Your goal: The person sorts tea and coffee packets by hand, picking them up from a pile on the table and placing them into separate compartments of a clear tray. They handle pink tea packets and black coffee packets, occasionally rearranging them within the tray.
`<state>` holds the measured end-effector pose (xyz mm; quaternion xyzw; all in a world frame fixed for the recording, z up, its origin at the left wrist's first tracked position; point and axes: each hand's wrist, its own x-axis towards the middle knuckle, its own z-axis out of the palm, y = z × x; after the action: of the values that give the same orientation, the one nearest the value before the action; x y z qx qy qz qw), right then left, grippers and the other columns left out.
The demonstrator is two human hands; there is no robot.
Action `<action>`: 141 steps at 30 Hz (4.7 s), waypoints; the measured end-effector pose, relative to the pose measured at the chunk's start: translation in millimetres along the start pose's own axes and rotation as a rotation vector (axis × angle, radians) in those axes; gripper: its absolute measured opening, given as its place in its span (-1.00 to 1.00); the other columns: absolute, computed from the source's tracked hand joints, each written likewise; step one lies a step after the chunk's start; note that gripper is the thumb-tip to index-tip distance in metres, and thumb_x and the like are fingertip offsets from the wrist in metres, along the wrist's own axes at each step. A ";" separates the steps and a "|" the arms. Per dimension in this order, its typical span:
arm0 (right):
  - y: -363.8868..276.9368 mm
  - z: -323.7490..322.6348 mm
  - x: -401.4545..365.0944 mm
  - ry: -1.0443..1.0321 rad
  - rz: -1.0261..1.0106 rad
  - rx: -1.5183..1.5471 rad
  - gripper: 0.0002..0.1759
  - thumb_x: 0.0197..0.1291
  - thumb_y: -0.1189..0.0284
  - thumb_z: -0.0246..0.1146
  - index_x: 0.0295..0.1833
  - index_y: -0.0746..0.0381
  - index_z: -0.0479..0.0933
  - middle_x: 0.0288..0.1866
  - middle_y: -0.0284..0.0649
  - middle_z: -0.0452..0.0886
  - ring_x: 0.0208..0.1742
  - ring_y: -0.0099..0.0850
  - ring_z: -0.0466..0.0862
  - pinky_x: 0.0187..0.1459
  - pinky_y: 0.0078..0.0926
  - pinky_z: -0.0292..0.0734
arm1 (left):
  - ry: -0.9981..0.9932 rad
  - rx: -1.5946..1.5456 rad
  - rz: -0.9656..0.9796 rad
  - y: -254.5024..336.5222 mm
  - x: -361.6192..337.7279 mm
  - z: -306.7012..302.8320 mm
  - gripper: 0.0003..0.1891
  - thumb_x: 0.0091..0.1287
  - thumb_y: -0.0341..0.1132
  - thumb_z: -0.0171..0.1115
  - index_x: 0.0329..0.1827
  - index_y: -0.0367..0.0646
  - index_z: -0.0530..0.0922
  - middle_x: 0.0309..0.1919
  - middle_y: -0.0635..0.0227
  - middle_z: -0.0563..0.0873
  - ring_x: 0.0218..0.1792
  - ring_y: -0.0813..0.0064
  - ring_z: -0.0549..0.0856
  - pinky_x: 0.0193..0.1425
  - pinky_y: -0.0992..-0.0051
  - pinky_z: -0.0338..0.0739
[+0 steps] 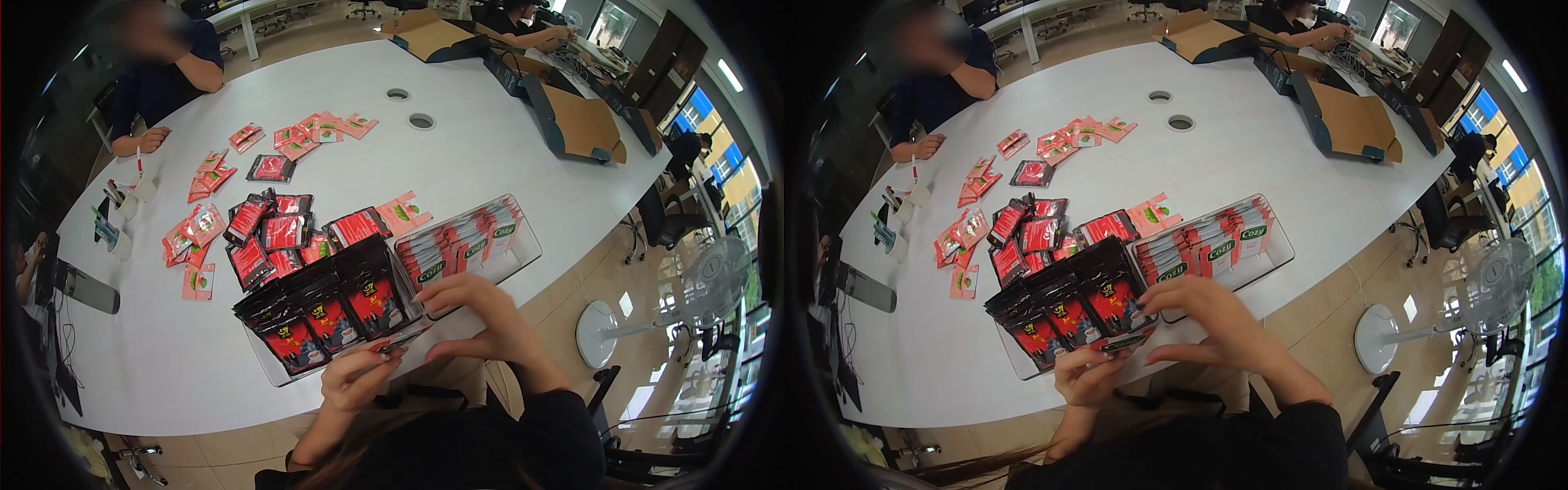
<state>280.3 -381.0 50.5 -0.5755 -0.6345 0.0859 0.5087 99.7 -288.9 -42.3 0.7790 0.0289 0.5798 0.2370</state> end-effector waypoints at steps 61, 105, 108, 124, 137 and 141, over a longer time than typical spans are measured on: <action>69.5 -90.9 -8.8 -0.385 0.364 -0.370 -0.58 -0.01 0.14 0.41 -0.22 0.29 0.65 -0.31 -0.14 0.65 -0.22 -0.18 0.62 -0.15 -0.34 0.48 | -0.507 0.406 0.066 8.3 12.3 47.9 -0.71 0.19 -0.28 0.27 0.00 0.07 0.65 0.18 0.52 0.61 0.21 0.53 0.56 0.29 0.43 0.22; 48.3 65.1 -43.4 0.307 -0.098 -0.576 -0.95 0.08 0.43 0.33 -0.31 0.13 0.66 -0.08 -0.29 0.68 -0.25 -0.50 0.60 -0.07 -0.47 0.23 | -0.811 0.874 -0.405 -266.1 132.5 -89.9 -0.62 0.24 -0.39 0.10 0.14 -0.22 0.47 -0.28 0.07 0.68 -0.21 0.09 0.68 -0.14 0.18 0.56; 48.7 64.5 -43.2 0.305 -0.096 -0.575 -0.94 0.07 0.43 0.33 -0.31 0.12 0.66 -0.08 -0.30 0.68 -0.26 -0.51 0.59 -0.06 -0.47 0.23 | -0.691 0.827 -0.347 -286.2 143.2 -105.1 -0.63 0.25 -0.40 0.09 0.13 -0.22 0.46 -0.32 0.05 0.68 -0.25 0.08 0.69 -0.12 0.18 0.55; 48.2 64.1 -43.3 0.316 -0.080 -0.565 -0.94 0.02 0.42 0.36 -0.33 0.10 0.68 -0.09 -0.34 0.69 -0.30 -0.56 0.59 -0.08 -0.51 0.23 | -0.753 0.826 -0.322 -325.2 145.5 -37.1 -0.40 0.26 -0.06 0.20 0.33 -0.08 0.36 0.07 0.02 0.60 -0.06 0.06 0.65 0.01 0.15 0.55; 47.7 63.9 -44.0 0.303 -0.089 -0.584 -0.93 0.01 0.45 0.36 -0.32 0.12 0.67 -0.06 -0.33 0.69 -0.30 -0.56 0.58 -0.08 -0.51 0.23 | -0.573 0.700 -0.200 -307.3 133.3 -65.2 -0.49 0.25 -0.31 0.18 0.29 -0.03 0.32 -0.15 0.07 0.66 -0.29 0.08 0.70 -0.25 0.18 0.60; 48.8 63.4 -44.6 0.309 -0.107 -0.573 -0.93 0.02 0.48 0.35 -0.32 0.15 0.66 -0.06 -0.31 0.69 -0.30 -0.54 0.58 -0.08 -0.48 0.25 | -0.129 0.448 -0.252 -243.7 132.3 -95.9 -0.54 0.30 -0.37 0.15 0.29 -0.06 0.38 -0.08 0.05 0.66 -0.20 0.20 0.70 -0.09 0.40 0.56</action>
<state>256.4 -371.5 -37.5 -0.6672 -0.5775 -0.2113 0.4203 110.9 1.5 -2.1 0.8377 0.2382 0.4740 0.1300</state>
